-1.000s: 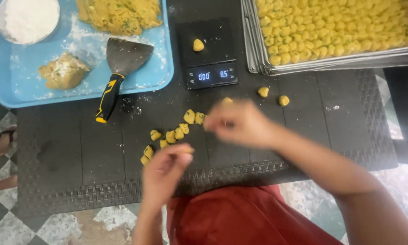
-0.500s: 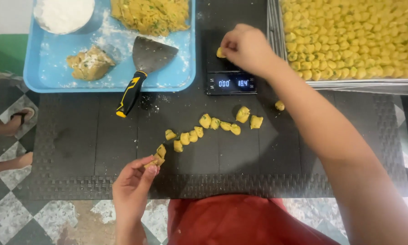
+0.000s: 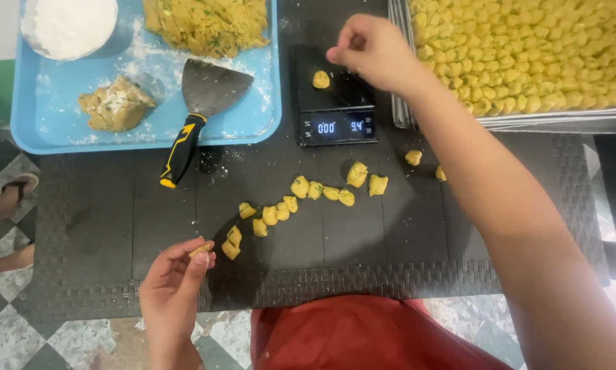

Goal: Rolling dough into long cylinders and cutting them into small uniform pieces using a bench scraper.

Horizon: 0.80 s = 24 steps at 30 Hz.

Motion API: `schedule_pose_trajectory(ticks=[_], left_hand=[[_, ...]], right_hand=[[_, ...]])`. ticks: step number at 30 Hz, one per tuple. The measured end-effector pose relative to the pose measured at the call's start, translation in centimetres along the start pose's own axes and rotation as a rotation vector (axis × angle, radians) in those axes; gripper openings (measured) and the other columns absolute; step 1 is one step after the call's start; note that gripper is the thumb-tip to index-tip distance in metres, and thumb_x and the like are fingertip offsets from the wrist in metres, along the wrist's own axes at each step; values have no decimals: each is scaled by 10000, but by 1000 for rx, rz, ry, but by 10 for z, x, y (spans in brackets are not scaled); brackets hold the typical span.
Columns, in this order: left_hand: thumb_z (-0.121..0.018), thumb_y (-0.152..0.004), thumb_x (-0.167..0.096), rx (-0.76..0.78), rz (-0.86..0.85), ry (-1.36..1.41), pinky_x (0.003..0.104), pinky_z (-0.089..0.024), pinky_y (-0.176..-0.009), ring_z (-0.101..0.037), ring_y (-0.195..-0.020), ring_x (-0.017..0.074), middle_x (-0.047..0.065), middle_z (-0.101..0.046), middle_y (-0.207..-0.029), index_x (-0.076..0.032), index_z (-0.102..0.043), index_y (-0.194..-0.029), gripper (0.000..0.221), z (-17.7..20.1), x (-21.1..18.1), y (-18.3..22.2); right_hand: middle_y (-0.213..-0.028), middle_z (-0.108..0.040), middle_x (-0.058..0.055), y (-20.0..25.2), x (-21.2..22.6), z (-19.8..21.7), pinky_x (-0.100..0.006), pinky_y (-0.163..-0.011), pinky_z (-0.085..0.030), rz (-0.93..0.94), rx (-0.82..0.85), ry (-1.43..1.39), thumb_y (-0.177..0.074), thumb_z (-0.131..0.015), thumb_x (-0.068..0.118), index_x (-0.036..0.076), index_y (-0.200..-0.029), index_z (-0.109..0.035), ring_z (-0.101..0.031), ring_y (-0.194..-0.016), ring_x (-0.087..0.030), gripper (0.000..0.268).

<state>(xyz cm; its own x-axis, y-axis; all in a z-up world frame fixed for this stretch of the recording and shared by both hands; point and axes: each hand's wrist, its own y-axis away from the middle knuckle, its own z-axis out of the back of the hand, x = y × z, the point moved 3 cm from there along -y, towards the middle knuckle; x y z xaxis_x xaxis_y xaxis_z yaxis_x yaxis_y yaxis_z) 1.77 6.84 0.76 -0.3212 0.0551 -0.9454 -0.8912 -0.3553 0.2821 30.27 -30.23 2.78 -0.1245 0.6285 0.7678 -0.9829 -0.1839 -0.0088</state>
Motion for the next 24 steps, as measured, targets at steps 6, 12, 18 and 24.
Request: schedule_pose_trajectory(ticks=[6,12,18,24], left_hand=[[-720,-937,-78,37,-38,52,338,-633,-944,-735,-979,240,205,-772,-1106,35,-719,-1191,278,9,14,1],[-685,-959,-66,78,-18,-261,301,-567,-939,-696,-1043,155,72,-773,-1278,-75,-700,-1129,171,10,14,0],[-630,-1012,-315,212,-483,-787,389,-543,-916,-671,-1134,266,92,-714,-1204,-115,-735,-1344,402,-5,36,-12],[-748,-940,-280,242,-317,-922,368,-593,-840,-719,-979,194,47,-722,-1245,-121,-776,-1245,345,-8,32,-16]], right_hand=[[-1109,-731,-152,-22,-16,-33,-457,-924,-503,353,83,338,-1061,-629,150,75,-1230,-788,-687,-1010,-334,243],[-1045,-576,-129,-13,-13,-49,-482,-862,-496,293,108,405,-1005,-743,220,117,-982,-818,-567,-1039,-378,129],[-806,-646,-104,81,12,-44,-495,-674,-465,659,-112,476,-993,-639,92,101,-1008,-619,-620,-756,-350,27],[-1247,-621,-172,195,5,-2,-282,-816,-649,428,38,-89,-944,-810,135,28,-1129,-741,-728,-930,-208,224]])
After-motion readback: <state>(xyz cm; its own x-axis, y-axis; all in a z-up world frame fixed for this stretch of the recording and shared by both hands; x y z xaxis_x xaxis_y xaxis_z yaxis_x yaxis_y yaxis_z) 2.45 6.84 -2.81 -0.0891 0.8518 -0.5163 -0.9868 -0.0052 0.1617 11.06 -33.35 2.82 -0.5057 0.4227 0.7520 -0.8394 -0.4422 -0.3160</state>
